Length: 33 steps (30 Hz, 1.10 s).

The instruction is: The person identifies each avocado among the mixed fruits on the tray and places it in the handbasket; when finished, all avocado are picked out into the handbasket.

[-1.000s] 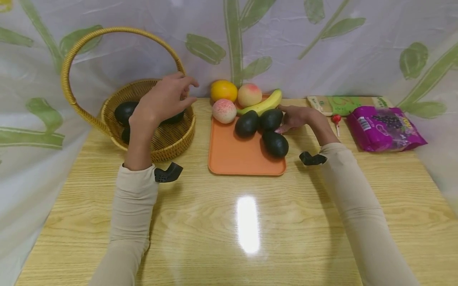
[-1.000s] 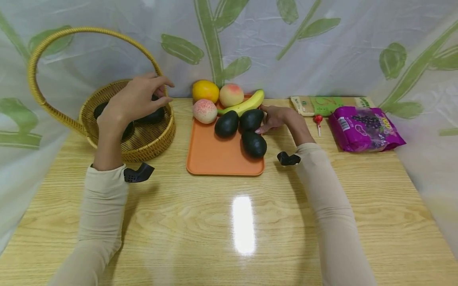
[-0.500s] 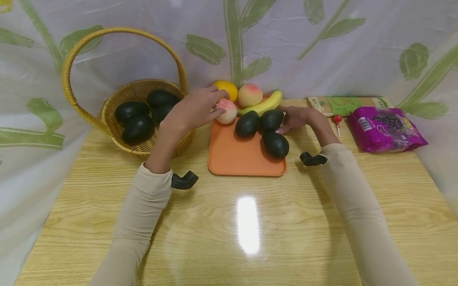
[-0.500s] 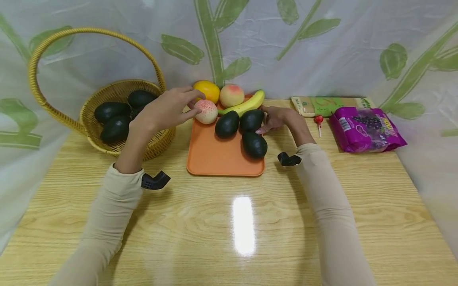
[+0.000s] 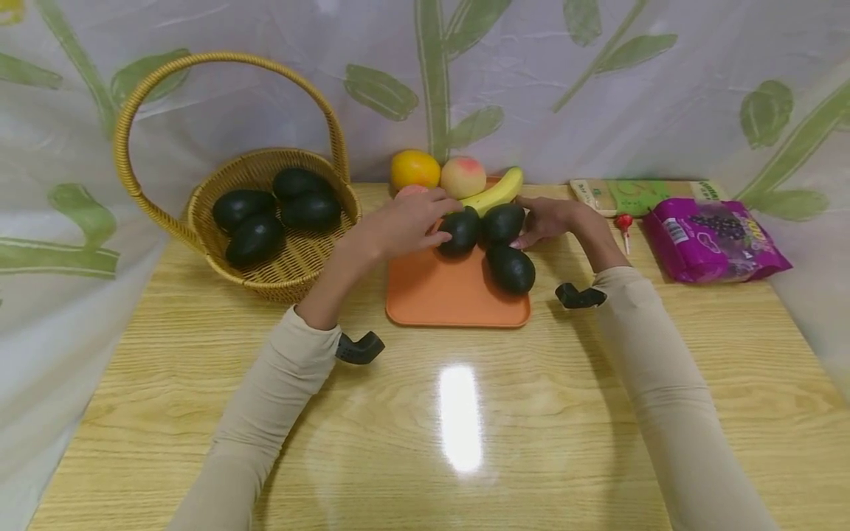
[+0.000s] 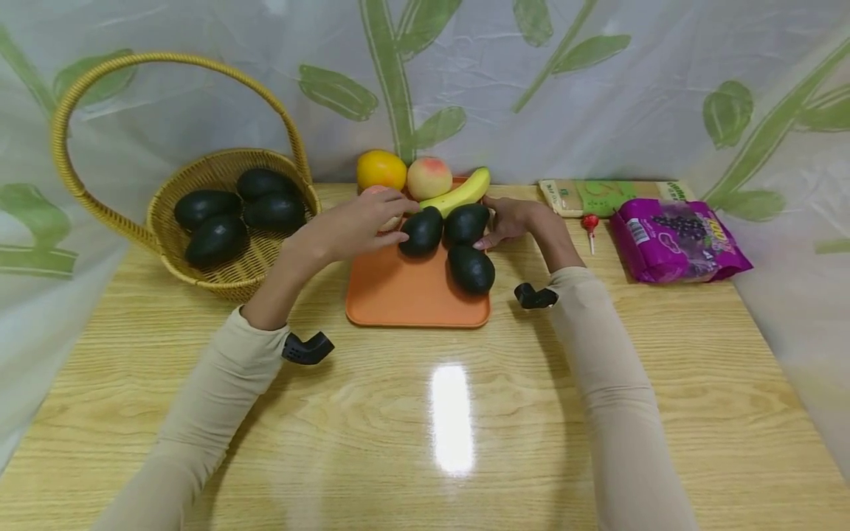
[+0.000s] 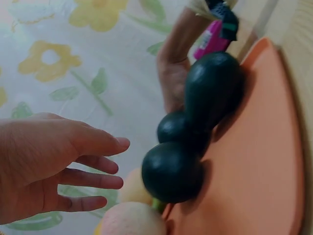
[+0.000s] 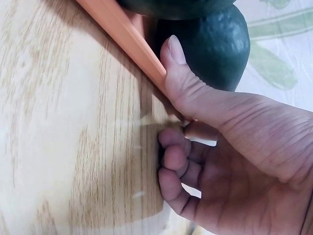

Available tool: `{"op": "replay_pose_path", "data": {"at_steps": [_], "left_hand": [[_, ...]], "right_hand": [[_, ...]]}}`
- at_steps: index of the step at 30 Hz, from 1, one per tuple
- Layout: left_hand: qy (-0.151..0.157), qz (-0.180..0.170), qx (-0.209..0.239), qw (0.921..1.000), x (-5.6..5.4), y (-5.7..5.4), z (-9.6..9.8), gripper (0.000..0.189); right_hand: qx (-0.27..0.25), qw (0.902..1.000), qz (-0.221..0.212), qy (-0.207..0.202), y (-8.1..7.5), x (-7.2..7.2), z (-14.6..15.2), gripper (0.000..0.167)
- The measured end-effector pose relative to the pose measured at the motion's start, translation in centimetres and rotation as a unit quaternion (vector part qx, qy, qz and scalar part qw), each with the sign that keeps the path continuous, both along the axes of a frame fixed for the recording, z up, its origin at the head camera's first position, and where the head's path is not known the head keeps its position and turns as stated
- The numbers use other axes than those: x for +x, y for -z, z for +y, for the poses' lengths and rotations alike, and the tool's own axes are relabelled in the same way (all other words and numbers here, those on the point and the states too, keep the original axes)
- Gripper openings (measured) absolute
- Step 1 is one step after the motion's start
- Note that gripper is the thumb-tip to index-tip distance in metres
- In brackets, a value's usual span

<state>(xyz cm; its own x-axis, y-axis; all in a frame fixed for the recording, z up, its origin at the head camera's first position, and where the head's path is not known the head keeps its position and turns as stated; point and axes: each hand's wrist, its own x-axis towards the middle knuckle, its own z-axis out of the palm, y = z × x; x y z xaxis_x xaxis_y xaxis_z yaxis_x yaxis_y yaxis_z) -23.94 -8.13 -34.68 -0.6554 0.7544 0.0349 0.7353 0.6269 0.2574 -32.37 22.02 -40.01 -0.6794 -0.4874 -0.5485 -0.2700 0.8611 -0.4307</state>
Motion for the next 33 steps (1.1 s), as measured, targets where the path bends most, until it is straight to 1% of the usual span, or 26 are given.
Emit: {"op": "replay_pose_path", "data": {"at_steps": [4,10,17,19,24,28,31,33], "left_hand": [[0.002,-0.012,-0.023,0.9997,0.4,0.5,0.9,0.048],[0.003,-0.024,-0.043,0.9988,0.6,1.2,1.4,0.052],[0.025,-0.028,-0.033,0.9987,0.6,1.8,1.6,0.052],[0.027,-0.031,-0.033,0.9986,0.6,2.1,1.6,0.052],[0.017,-0.046,-0.043,0.9979,0.6,2.4,1.7,0.052],[0.016,-0.052,-0.028,0.9981,0.6,2.4,1.8,0.049],[0.019,-0.059,-0.025,0.9978,0.5,2.4,1.9,0.053],[0.016,-0.064,-0.033,0.9973,0.5,2.5,2.0,0.059]], "right_hand": [[0.003,1.0000,-0.001,-0.001,0.0,0.0,-0.1,0.115],[0.007,1.0000,0.002,0.001,-0.1,-0.1,-0.2,0.117],[0.008,1.0000,0.000,0.005,-0.1,0.0,-0.1,0.118],[0.010,0.9999,0.001,0.004,0.0,0.0,-0.1,0.119],[0.007,1.0000,0.005,0.001,0.0,-0.1,-0.1,0.120],[0.004,1.0000,0.005,-0.002,0.0,0.0,-0.2,0.120],[-0.001,1.0000,0.004,-0.002,0.0,0.0,-0.1,0.118],[-0.006,1.0000,0.006,-0.003,0.0,0.0,-0.2,0.115]]}}
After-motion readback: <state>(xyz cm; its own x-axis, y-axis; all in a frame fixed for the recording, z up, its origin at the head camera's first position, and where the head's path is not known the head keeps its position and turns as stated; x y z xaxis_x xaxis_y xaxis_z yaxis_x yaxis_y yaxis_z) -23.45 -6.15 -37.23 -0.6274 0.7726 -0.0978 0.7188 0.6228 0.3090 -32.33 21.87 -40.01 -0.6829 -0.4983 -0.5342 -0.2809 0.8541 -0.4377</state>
